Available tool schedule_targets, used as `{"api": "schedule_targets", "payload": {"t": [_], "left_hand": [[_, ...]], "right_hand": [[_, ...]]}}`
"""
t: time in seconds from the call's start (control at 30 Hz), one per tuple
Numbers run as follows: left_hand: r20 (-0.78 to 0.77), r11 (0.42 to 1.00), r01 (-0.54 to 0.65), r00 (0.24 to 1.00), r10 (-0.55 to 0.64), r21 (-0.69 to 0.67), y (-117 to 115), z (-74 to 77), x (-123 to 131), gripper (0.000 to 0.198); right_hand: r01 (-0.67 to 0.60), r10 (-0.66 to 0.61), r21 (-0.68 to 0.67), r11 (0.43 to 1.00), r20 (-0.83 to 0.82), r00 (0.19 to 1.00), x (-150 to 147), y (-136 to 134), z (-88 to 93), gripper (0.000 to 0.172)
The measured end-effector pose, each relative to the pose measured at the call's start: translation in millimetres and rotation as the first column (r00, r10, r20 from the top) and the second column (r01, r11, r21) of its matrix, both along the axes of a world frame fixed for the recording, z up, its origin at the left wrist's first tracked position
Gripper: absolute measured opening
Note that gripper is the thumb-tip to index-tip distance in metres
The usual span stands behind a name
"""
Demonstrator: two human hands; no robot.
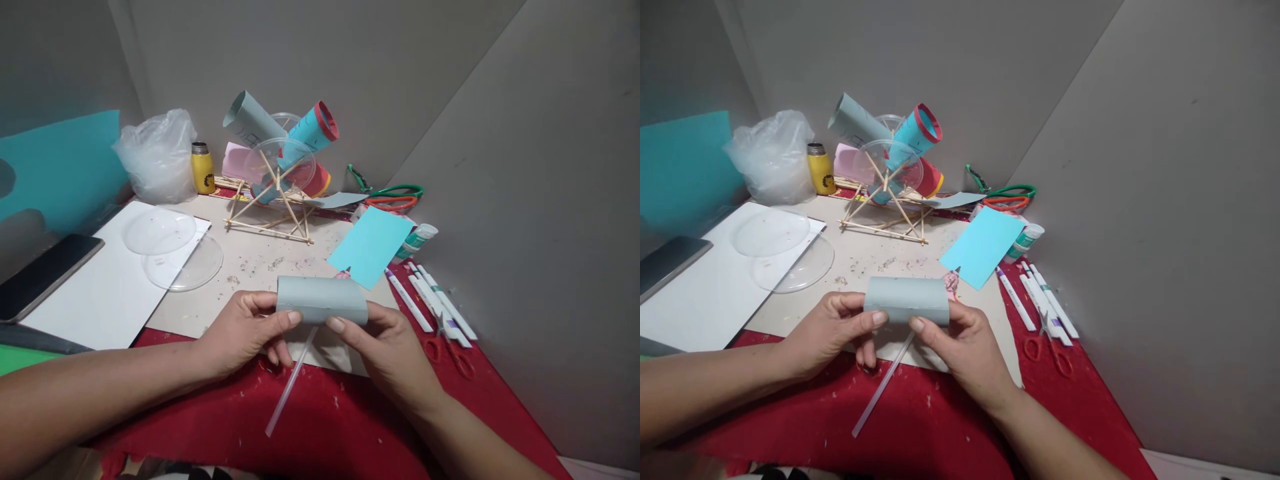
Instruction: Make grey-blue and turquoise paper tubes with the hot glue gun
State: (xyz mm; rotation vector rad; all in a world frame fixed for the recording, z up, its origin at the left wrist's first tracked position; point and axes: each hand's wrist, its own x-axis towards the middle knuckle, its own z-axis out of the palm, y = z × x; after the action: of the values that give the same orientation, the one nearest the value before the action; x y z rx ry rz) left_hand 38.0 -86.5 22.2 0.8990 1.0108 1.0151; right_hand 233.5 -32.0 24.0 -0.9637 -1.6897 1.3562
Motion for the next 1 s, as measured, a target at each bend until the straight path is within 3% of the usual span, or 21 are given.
{"api": "schedule_targets", "payload": {"t": [0.27,0.6,1.0], "left_hand": [[0.016,0.985,-0.065,0.998,0.063,0.158,-5.8,5.6,7.6,0.019],[0.054,0.997,-0.042,0.998,0.038,0.066,-6.7,8.4,7.0,0.032],[0.063,0.994,-0.061,0.996,0.056,0.085,-6.0,7.2,8.8,0.026]], "right_hand": [[-0.016,0.009,-0.100,0.995,-0.065,0.998,1.3,-6.3,-0.8,0.016],[-0.031,0.029,-0.069,0.997,-0.028,0.999,0.0,-6.1,3.8,0.015],[-0.063,0.060,-0.068,0.996,-0.045,0.997,0.5,-6.5,3.3,0.009]]}}
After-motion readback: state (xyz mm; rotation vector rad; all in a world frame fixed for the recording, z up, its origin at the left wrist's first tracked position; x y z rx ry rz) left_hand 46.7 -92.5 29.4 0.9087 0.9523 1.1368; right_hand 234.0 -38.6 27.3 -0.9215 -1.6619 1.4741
